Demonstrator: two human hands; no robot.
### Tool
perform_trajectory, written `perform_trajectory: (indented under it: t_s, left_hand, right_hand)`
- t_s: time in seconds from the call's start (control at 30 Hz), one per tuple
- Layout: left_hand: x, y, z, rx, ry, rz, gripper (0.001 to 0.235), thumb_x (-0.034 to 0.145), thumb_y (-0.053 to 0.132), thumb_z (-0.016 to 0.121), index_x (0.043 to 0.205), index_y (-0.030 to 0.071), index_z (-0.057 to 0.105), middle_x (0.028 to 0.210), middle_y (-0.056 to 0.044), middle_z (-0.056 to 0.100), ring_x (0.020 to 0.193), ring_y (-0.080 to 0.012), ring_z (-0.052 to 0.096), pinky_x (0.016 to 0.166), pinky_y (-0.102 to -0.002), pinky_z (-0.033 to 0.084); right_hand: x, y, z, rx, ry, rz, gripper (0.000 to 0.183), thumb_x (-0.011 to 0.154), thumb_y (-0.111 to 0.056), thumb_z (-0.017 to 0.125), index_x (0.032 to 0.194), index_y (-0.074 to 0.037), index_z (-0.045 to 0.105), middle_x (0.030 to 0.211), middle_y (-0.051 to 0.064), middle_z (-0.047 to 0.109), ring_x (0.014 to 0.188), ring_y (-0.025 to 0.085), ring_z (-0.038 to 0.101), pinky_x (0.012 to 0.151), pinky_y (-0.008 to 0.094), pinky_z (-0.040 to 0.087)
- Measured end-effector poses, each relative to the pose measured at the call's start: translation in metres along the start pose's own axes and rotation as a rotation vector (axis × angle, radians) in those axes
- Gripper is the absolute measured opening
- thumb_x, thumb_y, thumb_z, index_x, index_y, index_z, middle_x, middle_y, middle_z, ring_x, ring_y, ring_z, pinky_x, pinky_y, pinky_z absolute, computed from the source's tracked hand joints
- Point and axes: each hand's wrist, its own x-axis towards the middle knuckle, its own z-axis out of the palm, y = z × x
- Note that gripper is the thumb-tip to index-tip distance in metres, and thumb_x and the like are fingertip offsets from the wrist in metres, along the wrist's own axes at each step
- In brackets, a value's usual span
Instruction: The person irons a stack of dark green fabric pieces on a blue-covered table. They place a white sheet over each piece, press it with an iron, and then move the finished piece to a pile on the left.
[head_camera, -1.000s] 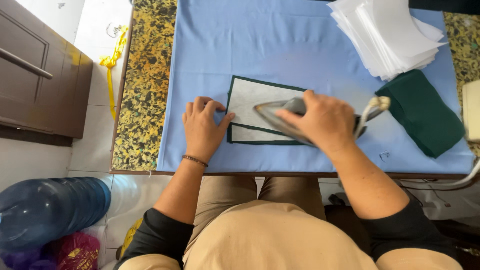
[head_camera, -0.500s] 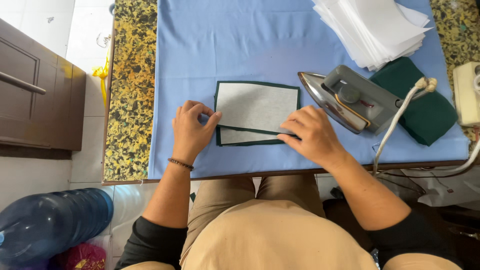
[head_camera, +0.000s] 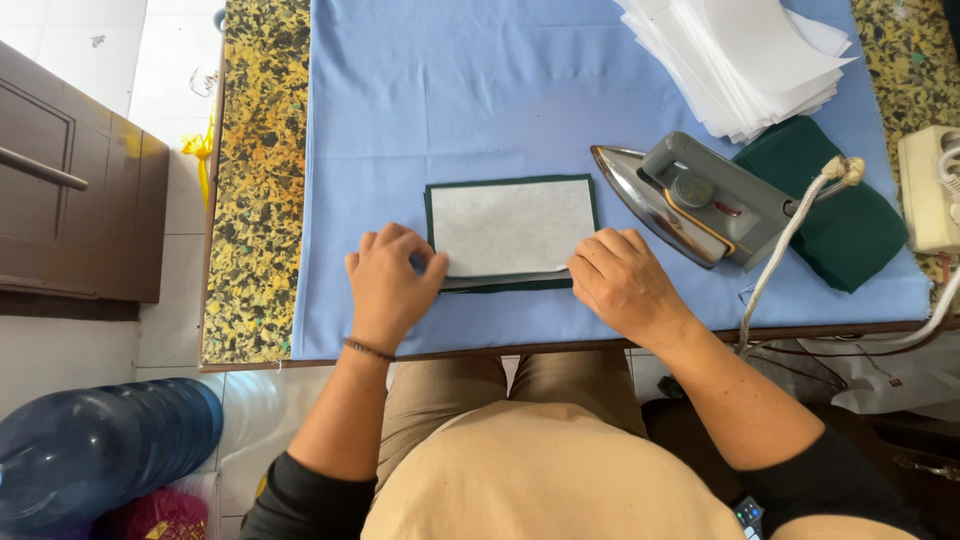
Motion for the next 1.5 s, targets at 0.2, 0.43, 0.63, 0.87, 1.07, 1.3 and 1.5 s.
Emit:
perform_trajectory:
  t_s: [0.2, 0.43, 0.63, 0.87, 1.07, 1.3, 1.5]
  left_hand:
    - [0.012, -0.003, 0.011, 0.132, 0.224, 0.188, 0.042, 0.088, 0.042, 0.081, 0.098, 0.006, 0.062, 0.099, -0.01, 0.053, 0.089, -0.0322, 0.061, 0.072, -0.04, 0.049]
    - [0.051, 0.006, 0.036, 0.09, 0.008, 0.106, 0.049, 0.078, 0.036, 0.087, 0.1, 0.0, 0.063, 0.1, -0.013, 0.056, 0.095, -0.0348, 0.065, 0.077, -0.045, 0.058]
    - [0.035, 0.02, 0.017, -0.373, -0.097, -0.008, 0.051, 0.092, 0.012, 0.075, 0.13, 0.003, 0.043, 0.116, -0.03, 0.067, 0.109, -0.0484, 0.069, 0.088, -0.055, 0.061]
    - [0.036, -0.002, 0.035, -0.603, -0.086, 0.007, 0.025, 0.1, 0.017, 0.066, 0.122, 0.006, 0.065, 0.099, -0.021, 0.074, 0.099, -0.0401, 0.073, 0.081, -0.051, 0.06]
    - [0.08, 0.015, -0.004, -0.66, 0.019, 0.088, 0.019, 0.103, 0.02, 0.06, 0.121, 0.017, 0.064, 0.095, -0.004, 0.066, 0.093, -0.0202, 0.063, 0.085, -0.037, 0.052]
    - [0.205, -0.004, -0.037, -0.678, 0.234, 0.171, 0.018, 0.099, 0.019, 0.061, 0.09, 0.016, 0.047, 0.08, 0.005, 0.044, 0.076, -0.0108, 0.041, 0.071, -0.031, 0.038]
    - [0.281, -0.034, -0.036, -0.737, 0.161, -0.04, 0.003, 0.102, 0.015, 0.055, 0.104, 0.013, 0.054, 0.1, -0.004, 0.06, 0.092, -0.019, 0.058, 0.08, -0.034, 0.05]
  right_hand:
    - [0.003, 0.0, -0.028, 0.178, 0.08, 0.149, 0.007, 0.092, -0.02, 0.072, 0.093, -0.014, 0.068, 0.09, 0.001, 0.059, 0.086, 0.024, 0.058, 0.076, 0.038, 0.045]
    - [-0.023, -0.004, -0.035, 0.224, 0.225, 0.329, 0.004, 0.093, -0.012, 0.075, 0.094, -0.012, 0.072, 0.09, 0.003, 0.063, 0.084, 0.027, 0.06, 0.078, 0.04, 0.05]
    - [-0.053, -0.021, -0.03, 0.336, 0.275, 0.51, 0.002, 0.094, -0.01, 0.075, 0.093, -0.01, 0.074, 0.087, 0.002, 0.066, 0.079, 0.026, 0.061, 0.078, 0.036, 0.051]
    - [-0.048, -0.022, -0.032, 0.348, 0.369, 0.483, 0.003, 0.092, -0.002, 0.075, 0.092, -0.004, 0.073, 0.085, 0.008, 0.066, 0.078, 0.031, 0.063, 0.076, 0.04, 0.051]
    - [-0.041, -0.03, -0.031, 0.273, 0.333, 0.508, 0.001, 0.094, -0.002, 0.072, 0.094, -0.003, 0.071, 0.088, 0.01, 0.066, 0.081, 0.03, 0.062, 0.08, 0.04, 0.049]
    - [-0.036, -0.036, -0.026, 0.113, 0.294, 0.518, 0.007, 0.098, -0.007, 0.067, 0.095, 0.0, 0.069, 0.09, 0.013, 0.065, 0.079, 0.032, 0.057, 0.081, 0.044, 0.046]
    - [-0.04, -0.036, -0.017, 0.062, 0.311, 0.543, 0.007, 0.095, -0.008, 0.068, 0.094, -0.002, 0.07, 0.089, 0.013, 0.066, 0.076, 0.031, 0.058, 0.078, 0.042, 0.047]
